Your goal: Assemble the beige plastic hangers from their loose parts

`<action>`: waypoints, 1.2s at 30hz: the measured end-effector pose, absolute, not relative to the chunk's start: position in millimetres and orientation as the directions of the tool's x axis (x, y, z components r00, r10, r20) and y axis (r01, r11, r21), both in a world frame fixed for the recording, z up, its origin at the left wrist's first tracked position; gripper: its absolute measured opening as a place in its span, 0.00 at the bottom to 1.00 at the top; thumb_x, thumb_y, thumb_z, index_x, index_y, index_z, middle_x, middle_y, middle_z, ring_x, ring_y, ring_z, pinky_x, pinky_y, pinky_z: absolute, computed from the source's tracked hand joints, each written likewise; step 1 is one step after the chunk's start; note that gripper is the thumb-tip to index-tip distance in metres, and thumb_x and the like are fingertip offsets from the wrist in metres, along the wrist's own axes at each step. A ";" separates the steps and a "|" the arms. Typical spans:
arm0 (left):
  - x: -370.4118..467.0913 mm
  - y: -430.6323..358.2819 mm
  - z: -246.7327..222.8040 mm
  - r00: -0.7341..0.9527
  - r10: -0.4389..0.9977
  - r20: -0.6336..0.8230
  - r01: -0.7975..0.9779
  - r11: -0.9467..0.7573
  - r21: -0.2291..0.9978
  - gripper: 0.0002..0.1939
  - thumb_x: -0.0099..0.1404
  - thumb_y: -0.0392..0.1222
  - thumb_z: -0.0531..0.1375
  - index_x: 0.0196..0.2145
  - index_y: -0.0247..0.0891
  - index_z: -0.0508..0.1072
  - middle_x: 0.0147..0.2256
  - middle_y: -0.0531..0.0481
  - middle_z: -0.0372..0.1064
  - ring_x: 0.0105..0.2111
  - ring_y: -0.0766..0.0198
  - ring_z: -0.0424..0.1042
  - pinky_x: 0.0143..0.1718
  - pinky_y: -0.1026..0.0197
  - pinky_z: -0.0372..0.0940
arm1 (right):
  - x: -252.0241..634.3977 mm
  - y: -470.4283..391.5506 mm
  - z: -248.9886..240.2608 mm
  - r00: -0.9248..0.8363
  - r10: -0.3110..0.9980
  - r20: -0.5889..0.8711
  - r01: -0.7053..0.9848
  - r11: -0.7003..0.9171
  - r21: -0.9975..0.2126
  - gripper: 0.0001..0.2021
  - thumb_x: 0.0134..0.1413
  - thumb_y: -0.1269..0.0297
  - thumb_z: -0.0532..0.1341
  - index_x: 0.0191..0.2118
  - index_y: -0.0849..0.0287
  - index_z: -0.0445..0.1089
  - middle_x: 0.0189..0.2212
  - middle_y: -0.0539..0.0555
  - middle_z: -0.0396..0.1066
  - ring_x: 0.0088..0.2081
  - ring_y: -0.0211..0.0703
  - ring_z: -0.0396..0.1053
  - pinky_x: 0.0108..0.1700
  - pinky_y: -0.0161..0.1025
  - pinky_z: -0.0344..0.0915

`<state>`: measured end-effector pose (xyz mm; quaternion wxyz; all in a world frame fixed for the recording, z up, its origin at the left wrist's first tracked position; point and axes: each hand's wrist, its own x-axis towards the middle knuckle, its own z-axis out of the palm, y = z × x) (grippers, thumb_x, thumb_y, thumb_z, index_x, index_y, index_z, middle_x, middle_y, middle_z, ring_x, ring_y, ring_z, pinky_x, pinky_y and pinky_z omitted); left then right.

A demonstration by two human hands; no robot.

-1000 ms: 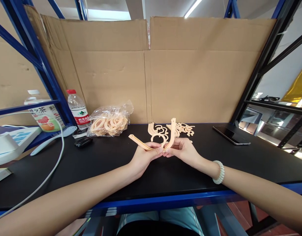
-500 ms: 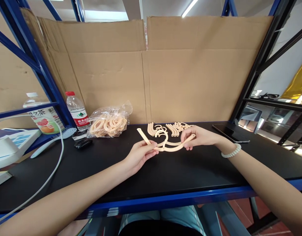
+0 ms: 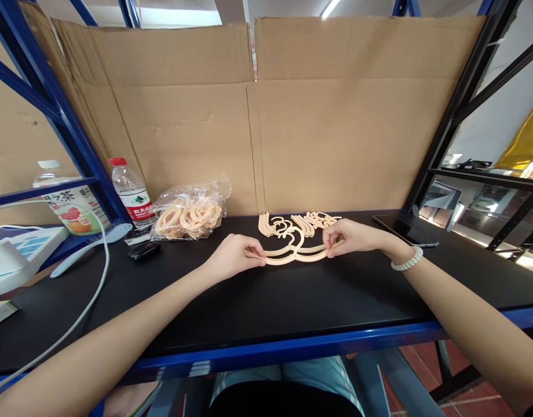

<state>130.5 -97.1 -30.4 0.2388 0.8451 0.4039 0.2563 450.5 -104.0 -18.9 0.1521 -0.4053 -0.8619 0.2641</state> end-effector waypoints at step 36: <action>118.8 -84.6 -36.7 0.679 0.673 0.292 0.669 -0.732 0.130 0.14 0.60 0.37 0.57 0.45 0.41 0.72 0.47 0.48 0.69 0.45 0.58 0.69 0.42 0.61 0.64 | 456.2 -96.8 -30.0 -0.553 0.823 0.131 0.769 0.564 -0.301 0.12 0.48 0.63 0.62 0.39 0.62 0.70 0.36 0.56 0.71 0.37 0.44 0.67 0.38 0.39 0.63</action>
